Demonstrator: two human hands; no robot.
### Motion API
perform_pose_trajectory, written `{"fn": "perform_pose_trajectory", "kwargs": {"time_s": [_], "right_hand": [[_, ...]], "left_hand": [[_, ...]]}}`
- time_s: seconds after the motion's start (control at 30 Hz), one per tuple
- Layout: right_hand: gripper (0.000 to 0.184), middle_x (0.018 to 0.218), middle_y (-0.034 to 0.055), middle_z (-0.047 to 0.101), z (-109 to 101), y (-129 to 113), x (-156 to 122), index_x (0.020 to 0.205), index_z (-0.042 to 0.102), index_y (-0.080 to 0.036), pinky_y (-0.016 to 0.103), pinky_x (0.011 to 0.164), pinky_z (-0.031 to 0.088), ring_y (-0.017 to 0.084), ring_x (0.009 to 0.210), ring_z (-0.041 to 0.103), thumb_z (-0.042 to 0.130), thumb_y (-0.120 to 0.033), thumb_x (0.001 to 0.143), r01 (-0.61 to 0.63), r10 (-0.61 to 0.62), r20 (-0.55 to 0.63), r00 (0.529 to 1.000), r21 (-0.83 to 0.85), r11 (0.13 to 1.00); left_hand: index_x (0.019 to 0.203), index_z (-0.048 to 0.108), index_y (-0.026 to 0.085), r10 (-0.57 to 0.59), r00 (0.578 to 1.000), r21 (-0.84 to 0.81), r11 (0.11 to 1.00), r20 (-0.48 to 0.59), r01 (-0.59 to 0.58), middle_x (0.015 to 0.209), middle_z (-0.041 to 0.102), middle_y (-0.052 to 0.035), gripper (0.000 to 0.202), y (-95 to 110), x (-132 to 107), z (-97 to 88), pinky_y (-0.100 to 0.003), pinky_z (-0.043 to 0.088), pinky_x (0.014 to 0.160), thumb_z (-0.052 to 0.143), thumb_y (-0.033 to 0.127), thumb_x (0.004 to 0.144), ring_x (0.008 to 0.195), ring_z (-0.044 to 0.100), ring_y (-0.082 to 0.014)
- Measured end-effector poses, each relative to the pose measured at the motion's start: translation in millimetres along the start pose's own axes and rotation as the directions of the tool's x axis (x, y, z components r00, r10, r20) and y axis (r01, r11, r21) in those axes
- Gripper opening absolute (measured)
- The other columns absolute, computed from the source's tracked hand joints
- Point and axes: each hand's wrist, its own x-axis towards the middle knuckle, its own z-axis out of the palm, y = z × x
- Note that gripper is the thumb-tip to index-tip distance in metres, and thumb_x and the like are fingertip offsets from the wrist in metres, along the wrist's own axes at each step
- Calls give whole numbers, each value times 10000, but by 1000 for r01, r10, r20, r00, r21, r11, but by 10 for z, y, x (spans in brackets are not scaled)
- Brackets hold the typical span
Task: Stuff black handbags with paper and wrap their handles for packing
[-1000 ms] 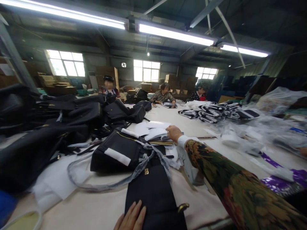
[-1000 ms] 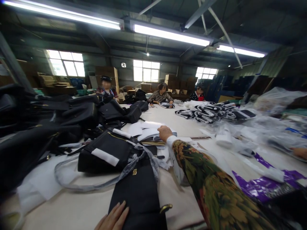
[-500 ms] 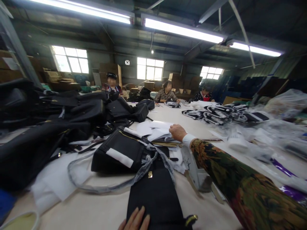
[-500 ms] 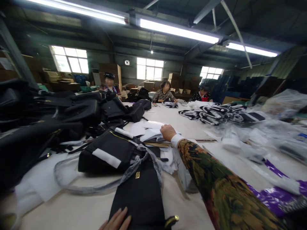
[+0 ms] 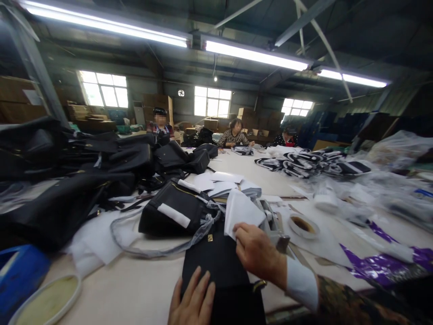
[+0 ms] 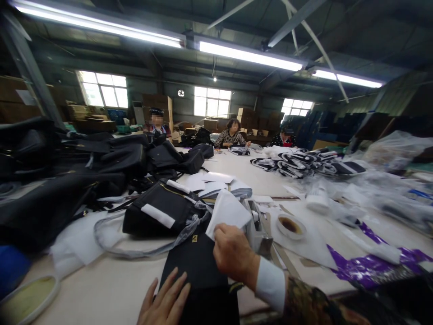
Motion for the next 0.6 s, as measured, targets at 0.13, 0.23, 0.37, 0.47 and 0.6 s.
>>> {"fn": "perform_pose_trajectory", "kwargs": {"time_s": [0.13,0.23,0.37,0.47,0.6], "right_hand": [[209,957,105,670,-191,-579,-513,863,603,-182,358,837,541,228,906,650,445,-45,855,-88,108,-103,989,185,979],[206,1059,125,682,-359,-832,-805,888,616,-183,381,865,558,247,972,652,475,-42,836,-68,110,-183,977,220,973],[360,1176,155,671,-538,-1023,-1174,1073,659,-130,409,968,539,272,1073,628,496,-17,772,59,-34,-110,993,236,970],[388,1231,149,655,-586,-1062,-1420,1075,678,-118,380,1028,509,263,1130,604,511,-23,737,128,-160,62,985,353,927],[322,1201,156,652,-480,-990,-1610,989,694,-114,401,1024,503,271,1138,588,522,-55,723,132,-240,167,956,487,863]], "left_hand": [[1301,660,254,-228,924,-747,543,308,383,1269,699,-134,473,482,417,-387,-386,540,961,602,522,915,1143,668,-306],[1331,625,238,-123,780,-770,-314,613,555,1278,668,-159,645,826,644,-518,-385,569,838,440,699,921,1108,669,-306],[1248,622,178,-295,647,-637,-666,703,388,1196,674,-159,601,941,739,-486,-311,549,783,610,643,868,988,682,-235],[1134,621,151,-430,481,-630,-658,764,413,971,691,-105,533,920,757,-468,-251,506,611,713,572,821,722,659,-162],[1071,670,124,-486,459,-668,-498,744,553,973,685,-103,559,989,778,-506,-227,493,611,714,611,802,775,660,-155]]}}
